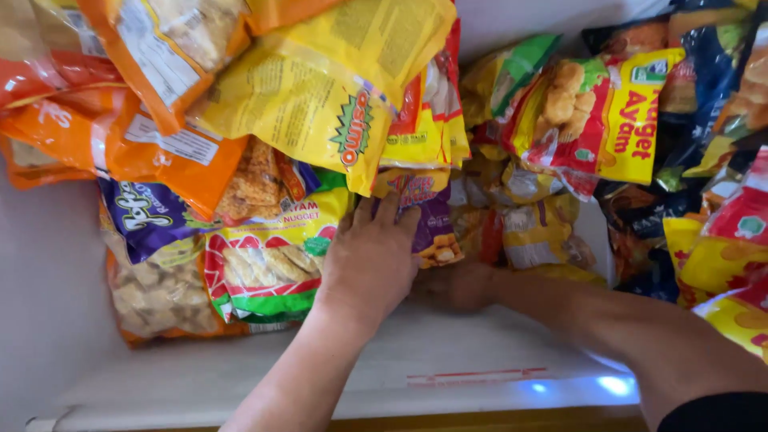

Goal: Organizing and sorting various bags of frozen food inside a chest freezer.

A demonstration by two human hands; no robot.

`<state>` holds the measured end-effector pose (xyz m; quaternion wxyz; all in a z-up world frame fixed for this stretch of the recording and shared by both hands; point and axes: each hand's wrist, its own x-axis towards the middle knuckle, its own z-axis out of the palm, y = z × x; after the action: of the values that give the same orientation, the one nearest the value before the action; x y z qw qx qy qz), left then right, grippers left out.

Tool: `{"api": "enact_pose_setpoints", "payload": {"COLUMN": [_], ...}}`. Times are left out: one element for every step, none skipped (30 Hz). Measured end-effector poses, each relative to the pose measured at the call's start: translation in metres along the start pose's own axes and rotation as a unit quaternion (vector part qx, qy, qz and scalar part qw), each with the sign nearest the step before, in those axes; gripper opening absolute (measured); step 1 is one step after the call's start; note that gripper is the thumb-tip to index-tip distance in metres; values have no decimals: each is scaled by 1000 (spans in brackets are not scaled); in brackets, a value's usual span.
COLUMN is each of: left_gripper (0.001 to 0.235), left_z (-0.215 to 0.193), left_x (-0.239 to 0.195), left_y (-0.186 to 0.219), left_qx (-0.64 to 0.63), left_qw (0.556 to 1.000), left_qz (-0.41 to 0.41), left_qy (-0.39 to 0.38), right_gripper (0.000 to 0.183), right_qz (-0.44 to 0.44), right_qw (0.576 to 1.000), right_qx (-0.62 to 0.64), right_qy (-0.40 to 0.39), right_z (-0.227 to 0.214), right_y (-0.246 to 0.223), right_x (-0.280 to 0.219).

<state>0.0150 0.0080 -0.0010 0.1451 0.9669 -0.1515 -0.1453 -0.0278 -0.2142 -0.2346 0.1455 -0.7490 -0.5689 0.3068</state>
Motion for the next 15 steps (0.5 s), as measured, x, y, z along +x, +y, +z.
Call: {"api": "enact_pose_setpoints", "payload": {"left_gripper": [58, 59, 59, 59, 61, 62, 62, 63, 65, 65, 66, 68, 68, 67, 65], "left_z": [0, -1, -2, -2, -2, -3, -4, -4, -5, -5, -5, -7, -9, -9, -8], "left_x": [-2, -2, -2, -1, -1, -1, 1, 0, 0, -2, -4, -2, 1, 0, -1], "left_y": [0, -1, -1, -1, 0, -1, -2, -1, -1, -1, 0, 0, -2, -1, -1], "left_qx": [-1, -5, -9, -9, -10, -8, -7, -4, 0, 1, -3, -3, 0, -5, -10], "left_qw": [1000, 1000, 1000, 1000, 1000, 1000, 1000, 1000, 1000, 1000, 1000, 1000, 1000, 1000, 1000], "left_qz": [0, -1, -3, -2, -2, -4, -3, -4, -5, -4, -6, -6, -2, -8, -13], "left_qy": [-4, 0, 5, 5, -2, -7, -6, -7, -9, -10, -9, -4, 0, -9, -17], "right_gripper": [48, 49, 51, 51, 49, 48, 48, 50, 51, 52, 54, 55, 57, 58, 60], "right_qz": [1, 108, 212, 213, 218, 221, 221, 224, 226, 230, 233, 239, 245, 248, 250], "right_qw": [1000, 990, 960, 960, 962, 964, 964, 963, 961, 957, 952, 946, 938, 928, 916], "right_qx": [4, 63, 121, 121, 120, 118, 117, 90, 64, 37, 10, -20, -50, -76, -102], "right_qy": [-1, -69, -137, -137, -114, -89, -88, -117, -146, -172, -198, -219, -241, -268, -295], "right_z": [3, 3, 4, 29, 53, 77, 74, 72, 71, 69, 67, 62, 56, 55, 53], "right_y": [-1, 1, 2, 8, 13, 19, 23, 23, 23, 24, 25, 31, 37, 37, 37], "right_x": [-2, -5, -7, -6, -5, -1, 1, 0, -1, 0, 0, 2, 4, 1, -2]}}
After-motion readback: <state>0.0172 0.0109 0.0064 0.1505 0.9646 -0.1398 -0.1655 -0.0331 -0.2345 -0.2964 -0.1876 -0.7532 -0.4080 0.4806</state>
